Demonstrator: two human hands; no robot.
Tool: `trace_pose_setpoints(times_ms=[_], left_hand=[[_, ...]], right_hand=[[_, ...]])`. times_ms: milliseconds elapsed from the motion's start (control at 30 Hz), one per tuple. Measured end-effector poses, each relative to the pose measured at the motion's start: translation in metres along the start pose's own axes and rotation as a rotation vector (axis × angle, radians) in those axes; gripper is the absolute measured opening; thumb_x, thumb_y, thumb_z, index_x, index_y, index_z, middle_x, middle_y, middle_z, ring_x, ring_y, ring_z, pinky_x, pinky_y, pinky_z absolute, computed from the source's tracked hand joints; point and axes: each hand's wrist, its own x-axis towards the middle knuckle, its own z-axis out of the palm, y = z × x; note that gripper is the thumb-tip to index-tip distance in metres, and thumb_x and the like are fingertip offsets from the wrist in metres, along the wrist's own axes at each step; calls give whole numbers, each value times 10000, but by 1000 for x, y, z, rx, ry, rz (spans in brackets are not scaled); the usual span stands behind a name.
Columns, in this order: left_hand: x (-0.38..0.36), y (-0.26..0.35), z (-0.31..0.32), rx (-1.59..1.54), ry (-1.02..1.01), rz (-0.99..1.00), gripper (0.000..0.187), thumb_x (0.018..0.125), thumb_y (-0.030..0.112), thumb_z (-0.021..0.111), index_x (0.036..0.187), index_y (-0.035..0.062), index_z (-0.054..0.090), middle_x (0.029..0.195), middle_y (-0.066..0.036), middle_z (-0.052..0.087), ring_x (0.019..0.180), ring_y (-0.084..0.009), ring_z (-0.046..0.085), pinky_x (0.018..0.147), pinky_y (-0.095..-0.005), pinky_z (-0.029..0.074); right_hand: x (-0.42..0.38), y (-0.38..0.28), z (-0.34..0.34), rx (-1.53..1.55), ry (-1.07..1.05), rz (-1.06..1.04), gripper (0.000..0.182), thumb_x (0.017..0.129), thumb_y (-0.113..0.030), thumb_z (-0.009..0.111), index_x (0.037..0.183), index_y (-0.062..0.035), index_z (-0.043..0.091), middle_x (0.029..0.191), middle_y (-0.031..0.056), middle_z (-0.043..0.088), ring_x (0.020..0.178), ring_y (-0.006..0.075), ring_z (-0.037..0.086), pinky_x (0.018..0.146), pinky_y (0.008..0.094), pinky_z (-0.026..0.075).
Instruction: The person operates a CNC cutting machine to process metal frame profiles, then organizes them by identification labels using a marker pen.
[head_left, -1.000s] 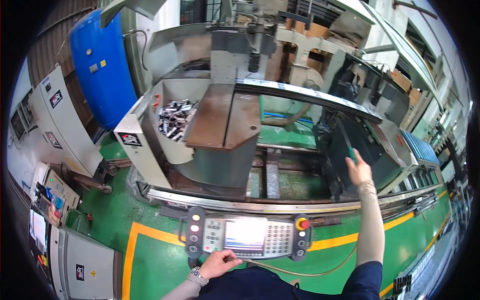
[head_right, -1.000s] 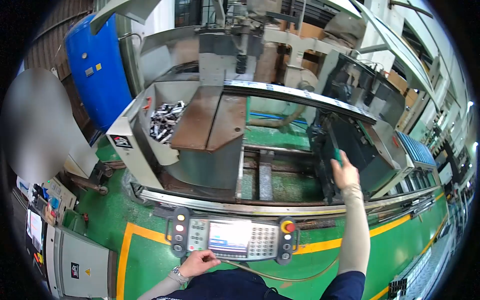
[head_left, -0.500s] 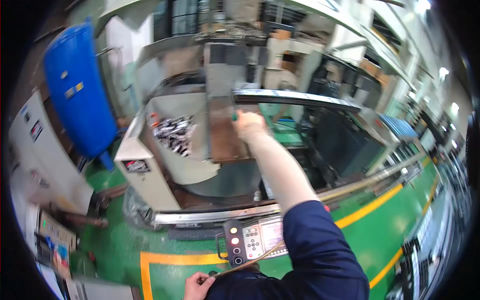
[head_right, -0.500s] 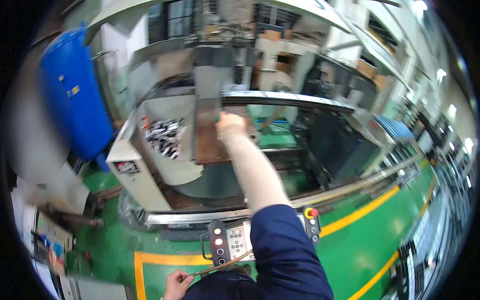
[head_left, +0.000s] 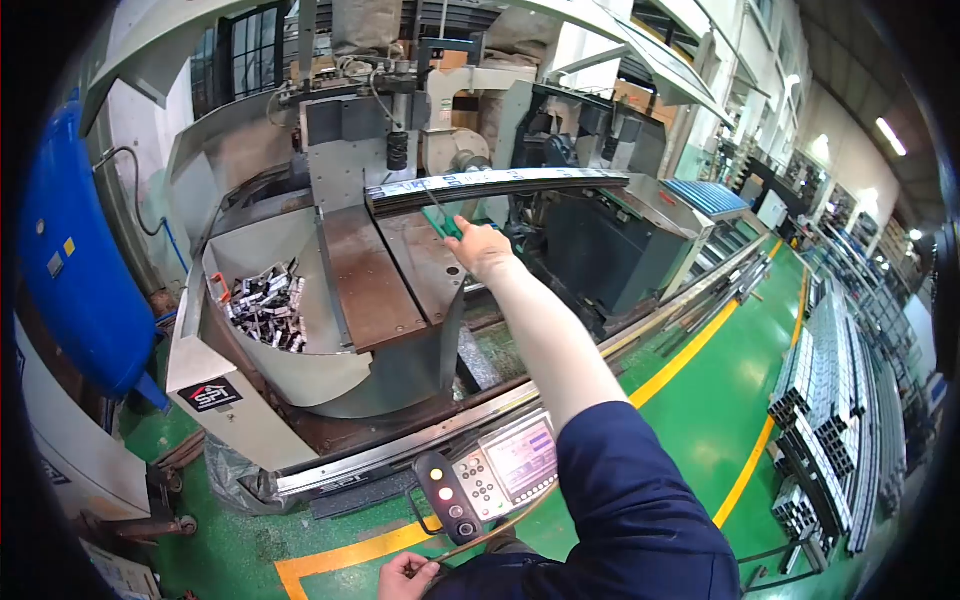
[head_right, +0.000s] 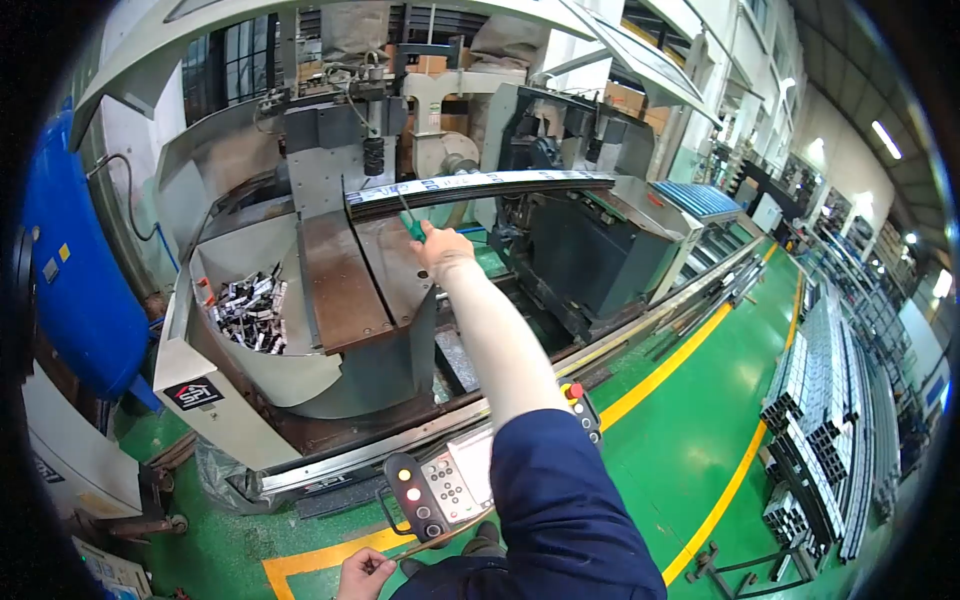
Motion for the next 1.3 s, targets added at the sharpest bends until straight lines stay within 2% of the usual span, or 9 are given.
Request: trace_pose_setpoints(times_ms=[100, 167, 433, 533, 567, 633, 800, 1000, 1300], left_hand=[[15, 3, 16, -41, -102, 29, 141, 864, 147, 706, 831, 44, 616, 694, 27, 519, 630, -67, 460, 576, -228, 389], [29, 6, 32, -5, -168, 101, 138, 862, 140, 702, 831, 40, 613, 688, 27, 511, 629, -67, 460, 576, -233, 392], [79, 8, 151, 35, -346, 2, 123, 877, 142, 680, 919, 31, 650, 719, 10, 589, 661, -71, 513, 622, -240, 442], [109, -4, 222, -4, -344, 3, 128, 879, 145, 682, 921, 28, 650, 733, 4, 604, 661, -77, 524, 610, -247, 445], [122, -7, 253, -29, -338, 18, 130, 879, 146, 683, 922, 28, 649, 733, 3, 605, 660, -77, 526, 607, -247, 446], [133, 35, 315, 120, -302, 14, 144, 872, 148, 692, 932, 25, 647, 726, -1, 606, 661, -76, 534, 598, -252, 449], [151, 64, 425, 114, -277, 57, 140, 855, 131, 709, 930, 29, 650, 736, 0, 610, 658, -75, 536, 611, -244, 451], [160, 51, 466, -45, -19, 18, 100, 862, 110, 698, 912, 37, 651, 741, 10, 608, 672, -69, 541, 626, -227, 453], [178, 63, 516, -57, 46, 19, 100, 869, 118, 698, 913, 48, 644, 731, 31, 576, 660, -47, 501, 610, -205, 421]], right_hand=[[-25, 56, 8, 128, -142, -376, 623, 913, -523, 528, 1455, -251, 384, 1172, 258, 620, 1090, 423, 592, 991, 477, 447], [-72, 92, -12, 202, -110, -471, 604, 909, -486, 553, 1435, -221, 420, 1227, 258, 588, 1164, 398, 560, 1025, 416, 429], [-114, 447, -93, -67, 226, 617, 584, 882, -513, 541, 1392, -240, 466, 1204, 195, 627, 1116, 384, 598, 972, 444, 465], [-107, 552, -104, -102, 198, 718, 602, 891, -519, 531, 1414, -233, 447, 1222, 211, 612, 1148, 389, 575, 995, 437, 446], [-98, 579, -102, -45, 177, 588, 600, 887, -518, 542, 1406, -228, 460, 1208, 214, 617, 1132, 399, 580, 986, 439, 452], [-72, 590, -101, 2, 181, 408, 590, 876, -508, 574, 1389, -230, 487, 1166, 227, 630, 1086, 421, 594, 956, 442, 473], [20, 630, -116, -17, 215, 462, 589, 871, -553, 553, 1389, -284, 480, 1164, 206, 640, 1088, 390, 609, 951, 465, 475], [101, 672, -124, 44, 209, 510, 581, 874, -550, 553, 1390, -293, 480, 1223, 183, 622, 1147, 363, 584, 975, 445, 460], [131, 693, -135, 64, 208, 486, 568, 879, -526, 562, 1387, -286, 483, 1212, 173, 630, 1137, 356, 593, 961, 444, 468]])
